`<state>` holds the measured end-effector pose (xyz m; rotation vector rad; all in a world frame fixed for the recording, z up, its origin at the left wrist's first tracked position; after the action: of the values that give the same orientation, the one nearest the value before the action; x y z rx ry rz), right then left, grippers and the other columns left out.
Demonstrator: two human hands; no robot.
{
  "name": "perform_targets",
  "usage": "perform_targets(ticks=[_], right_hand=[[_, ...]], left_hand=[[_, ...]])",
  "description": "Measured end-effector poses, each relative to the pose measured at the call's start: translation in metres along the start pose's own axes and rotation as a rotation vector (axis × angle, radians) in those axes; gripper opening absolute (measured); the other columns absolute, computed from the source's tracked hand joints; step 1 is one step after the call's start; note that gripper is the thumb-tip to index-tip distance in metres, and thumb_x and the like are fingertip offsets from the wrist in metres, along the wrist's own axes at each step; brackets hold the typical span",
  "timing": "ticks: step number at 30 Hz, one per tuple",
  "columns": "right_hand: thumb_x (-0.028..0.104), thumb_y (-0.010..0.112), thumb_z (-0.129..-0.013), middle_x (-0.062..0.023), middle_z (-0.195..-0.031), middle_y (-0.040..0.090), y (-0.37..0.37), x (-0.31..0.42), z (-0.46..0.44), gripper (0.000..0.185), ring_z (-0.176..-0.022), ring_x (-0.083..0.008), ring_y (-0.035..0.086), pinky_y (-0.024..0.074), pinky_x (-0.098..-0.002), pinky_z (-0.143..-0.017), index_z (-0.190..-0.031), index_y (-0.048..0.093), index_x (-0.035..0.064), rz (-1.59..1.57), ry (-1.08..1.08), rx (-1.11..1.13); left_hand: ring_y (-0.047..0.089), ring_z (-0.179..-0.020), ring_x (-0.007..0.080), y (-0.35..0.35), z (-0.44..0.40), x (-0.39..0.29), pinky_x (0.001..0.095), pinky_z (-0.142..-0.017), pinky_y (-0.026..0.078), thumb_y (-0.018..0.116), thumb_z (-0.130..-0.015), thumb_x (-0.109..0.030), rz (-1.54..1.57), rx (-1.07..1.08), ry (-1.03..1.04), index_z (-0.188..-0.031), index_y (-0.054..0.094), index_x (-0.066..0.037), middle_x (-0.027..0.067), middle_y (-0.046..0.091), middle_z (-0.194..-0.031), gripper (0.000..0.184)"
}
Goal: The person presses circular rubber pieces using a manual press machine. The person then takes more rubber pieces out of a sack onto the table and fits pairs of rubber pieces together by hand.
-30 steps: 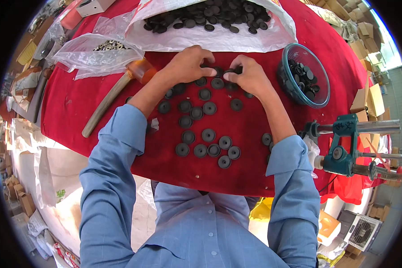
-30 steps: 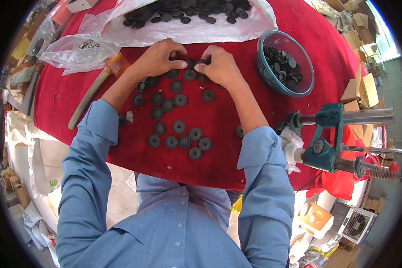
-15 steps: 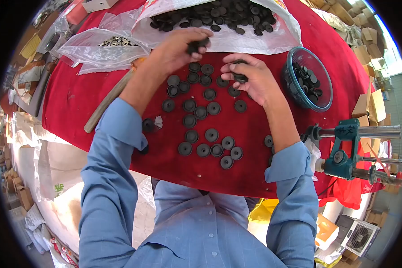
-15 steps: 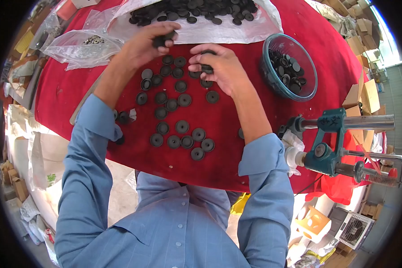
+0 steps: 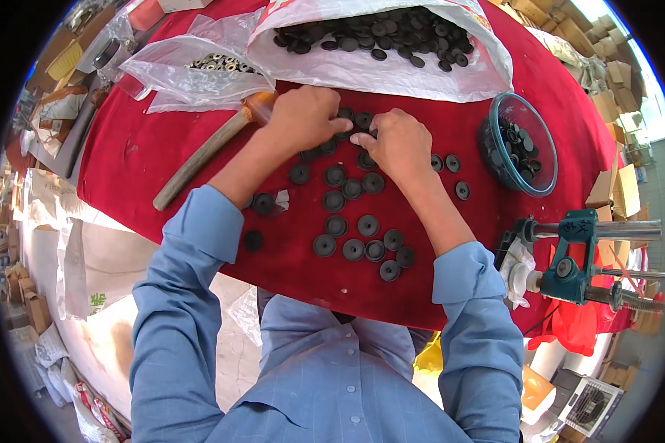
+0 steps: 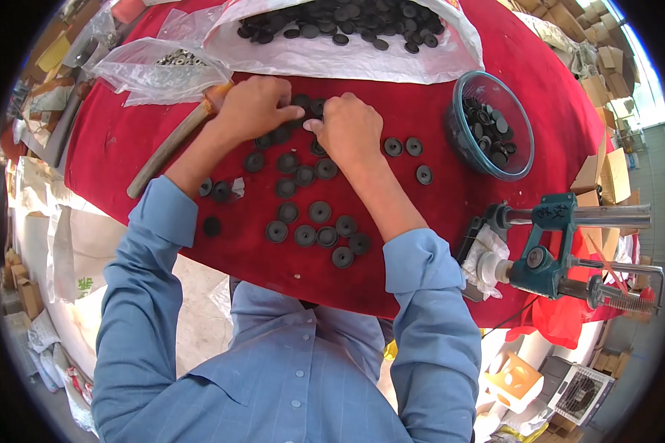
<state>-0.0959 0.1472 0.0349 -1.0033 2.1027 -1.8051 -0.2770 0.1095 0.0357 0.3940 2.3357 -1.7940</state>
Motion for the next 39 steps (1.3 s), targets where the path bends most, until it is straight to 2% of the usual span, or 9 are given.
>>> perform_targets(ticks=[1,13,16,20,23,26,27,33,39], right_hand=[[0.040,0.089,-0.074,-0.0151,-0.086,0.070,0.001,0.002,0.001,0.040,-0.081,-0.0342,0.072,0.0565,-0.0471,-0.071,-0.086,0.077,0.0034,0.027,-0.013,-0.018],[0.021,0.084,-0.084,-0.0138,-0.080,0.066,0.006,-0.005,-0.001,0.032,-0.075,-0.0328,0.066,0.0513,-0.0435,-0.070,-0.094,0.060,0.0013,-0.380,-0.023,0.097],[0.023,0.080,-0.087,-0.0178,-0.087,0.070,-0.006,-0.014,-0.005,0.031,-0.080,-0.0331,0.070,0.0533,-0.0443,-0.073,-0.098,0.062,0.0008,-0.504,0.142,0.135],[0.020,0.075,-0.091,-0.0148,-0.085,0.068,-0.028,-0.021,0.002,0.025,-0.080,-0.0279,0.068,0.0529,-0.0414,-0.076,-0.103,0.064,0.0007,-0.789,0.240,0.307],[0.013,0.072,-0.094,-0.0092,-0.083,0.067,-0.019,-0.028,0.012,0.019,-0.071,-0.0182,0.065,0.0531,-0.0346,-0.069,-0.110,0.065,0.0050,-0.695,-0.006,0.272],[0.008,0.069,-0.095,-0.0144,-0.088,0.069,-0.010,-0.022,0.025,0.024,-0.081,-0.0279,0.069,0.0549,-0.0392,-0.079,-0.119,0.067,0.0071,-0.500,-0.111,0.245],[0.009,0.069,-0.095,-0.0172,-0.096,0.069,-0.009,-0.018,0.026,0.027,-0.093,-0.0357,0.069,0.0543,-0.0442,-0.087,-0.122,0.068,0.0103,-0.479,-0.097,0.304],[0.011,0.066,-0.098,-0.0182,-0.113,0.058,-0.013,-0.003,0.036,0.016,-0.099,-0.0396,0.068,0.0559,-0.0498,-0.086,-0.114,0.066,0.0108,-0.281,-0.055,0.346],[0.009,0.063,-0.096,-0.0222,-0.117,0.054,-0.008,-0.002,0.042,0.017,-0.097,-0.0436,0.068,0.0591,-0.0524,-0.083,-0.113,0.061,0.0056,-0.266,-0.107,0.280]], left_hand=[[0.071,-0.086,0.0365,0.001,0.001,-0.006,0.0503,-0.073,0.055,0.081,-0.082,-0.037,-0.055,0.076,-0.021,-0.084,0.069,-0.006,0.0138,0.071,-0.084,0.033],[0.071,-0.094,0.0366,0.006,-0.005,0.001,0.0486,-0.078,0.055,0.086,-0.077,-0.021,0.243,0.223,-0.044,-0.091,0.065,-0.002,0.0154,0.073,-0.092,0.031],[0.072,-0.094,0.0362,0.006,-0.007,0.004,0.0472,-0.079,0.056,0.087,-0.075,-0.019,0.337,0.278,-0.037,-0.097,0.067,-0.001,0.0171,0.073,-0.093,0.035],[0.072,-0.098,0.0376,0.003,-0.013,0.004,0.0470,-0.083,0.056,0.084,-0.080,-0.022,0.340,0.242,-0.037,-0.112,0.065,0.000,0.0192,0.074,-0.098,0.044],[0.069,-0.107,0.0407,0.004,-0.018,0.003,0.0498,-0.089,0.055,0.079,-0.086,-0.024,0.229,0.148,-0.058,-0.122,0.062,-0.001,0.0230,0.072,-0.110,0.047],[0.066,-0.109,0.0403,0.027,-0.017,0.008,0.0493,-0.091,0.052,0.076,-0.089,-0.022,0.155,0.140,0.010,-0.124,0.062,-0.005,0.0236,0.069,-0.111,0.041],[0.065,-0.110,0.0401,0.022,-0.018,0.005,0.0496,-0.091,0.051,0.076,-0.089,-0.021,0.143,0.158,-0.027,-0.122,0.061,-0.005,0.0237,0.068,-0.112,0.040],[0.066,-0.104,0.0401,0.014,-0.011,0.002,0.0496,-0.090,0.051,0.075,-0.090,-0.016,0.279,0.094,-0.002,-0.113,0.056,-0.002,0.0228,0.067,-0.104,0.034],[0.068,-0.100,0.0436,0.003,0.017,-0.022,0.0499,-0.086,0.052,0.075,-0.088,-0.013,0.413,0.126,0.049,-0.112,0.058,0.003,0.0251,0.071,-0.102,0.033]])
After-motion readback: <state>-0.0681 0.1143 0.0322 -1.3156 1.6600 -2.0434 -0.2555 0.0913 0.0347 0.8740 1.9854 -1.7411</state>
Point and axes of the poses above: each hand's wrist, its own z-axis away from the middle knuckle, its own y-axis out of the palm, x = y × z, the point moved 2 cm from there along -z, towards the middle knuckle
